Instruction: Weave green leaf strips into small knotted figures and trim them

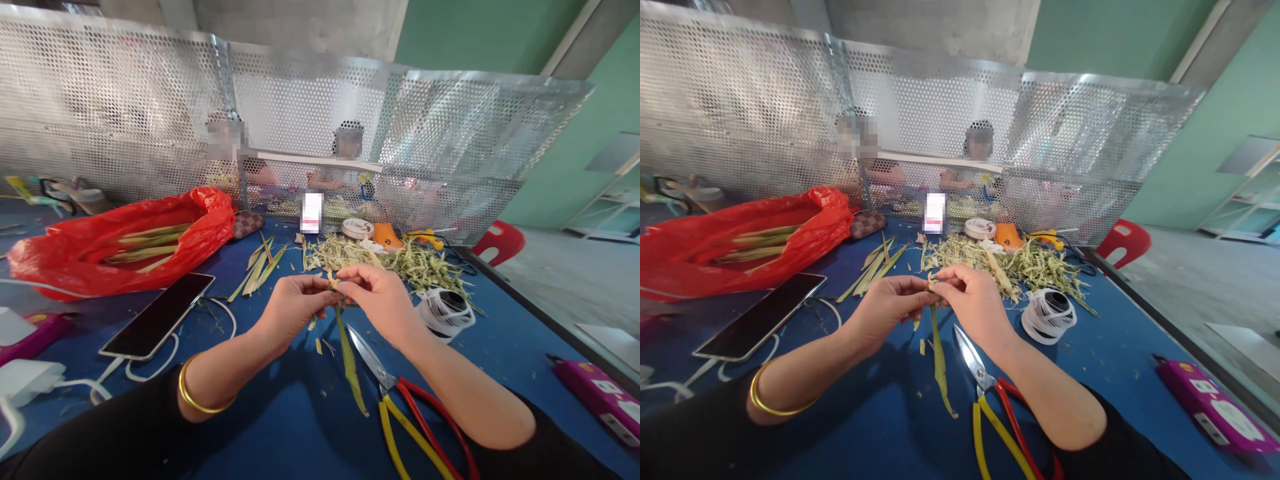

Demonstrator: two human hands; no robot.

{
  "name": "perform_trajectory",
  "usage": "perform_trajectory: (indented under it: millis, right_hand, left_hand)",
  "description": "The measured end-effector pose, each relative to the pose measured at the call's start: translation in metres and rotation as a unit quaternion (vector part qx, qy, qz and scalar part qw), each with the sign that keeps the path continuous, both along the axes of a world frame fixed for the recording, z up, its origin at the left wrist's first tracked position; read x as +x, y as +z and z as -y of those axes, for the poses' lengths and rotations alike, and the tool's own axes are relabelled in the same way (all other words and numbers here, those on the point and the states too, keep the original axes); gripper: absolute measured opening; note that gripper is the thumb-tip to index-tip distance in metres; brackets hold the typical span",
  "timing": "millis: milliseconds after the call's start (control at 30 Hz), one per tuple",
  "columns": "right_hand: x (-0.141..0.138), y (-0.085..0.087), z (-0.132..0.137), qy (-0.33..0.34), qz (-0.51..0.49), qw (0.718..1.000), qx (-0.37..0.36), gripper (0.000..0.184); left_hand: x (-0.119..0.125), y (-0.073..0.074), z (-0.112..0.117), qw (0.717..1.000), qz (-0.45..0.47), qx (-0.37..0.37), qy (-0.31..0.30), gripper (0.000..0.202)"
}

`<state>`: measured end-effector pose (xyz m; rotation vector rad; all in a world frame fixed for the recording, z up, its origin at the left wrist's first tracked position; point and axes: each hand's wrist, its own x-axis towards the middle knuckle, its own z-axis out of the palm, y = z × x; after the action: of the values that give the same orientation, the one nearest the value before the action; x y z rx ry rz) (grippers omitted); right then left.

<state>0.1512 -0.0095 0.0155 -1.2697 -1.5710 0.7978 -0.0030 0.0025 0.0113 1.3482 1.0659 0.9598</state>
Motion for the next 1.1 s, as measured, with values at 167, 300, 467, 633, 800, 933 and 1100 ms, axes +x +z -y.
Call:
perform_trajectory:
  millis: [167,300,467,633,800,933,1100]
  right_hand:
    - [-0.001,0.006,0.004,0.058,0.013,0.998,-0.009,0.012]
    - [-0.001,0.005,0.006,0.005,0.101,0.994,0.047,0.015]
    - [0.0,0.006,0.005,-0.045,0.154,0.983,0.084,0.014]
    - [-0.002,0.006,0.003,-0.018,0.033,0.999,-0.014,0.015]
    - [-0.006,0.006,0.005,0.014,-0.039,0.998,-0.051,0.017]
    - [-0.009,0.007,0.007,-0.005,-0.093,0.994,-0.055,0.018]
    - [-0.008,0.007,0.002,-0.021,-0.225,0.972,-0.059,0.019]
  left_hand:
    - [0.0,0.001,0.002,0.997,-0.041,0.058,0.006,0.008]
    - [-0.002,-0.009,0.003,0.991,-0.085,0.104,-0.016,0.012]
    - [-0.001,-0.015,0.0,0.99,-0.092,0.089,-0.053,0.012]
    - [-0.003,-0.011,-0.004,0.99,-0.082,0.069,-0.088,0.008]
    - [-0.004,-0.011,0.003,0.978,-0.154,0.13,-0.059,0.015]
    - [0.0,-0.011,0.012,0.958,-0.206,0.185,-0.072,0.018]
    - [0.004,-0.016,0.017,0.948,-0.235,0.164,-0.141,0.012]
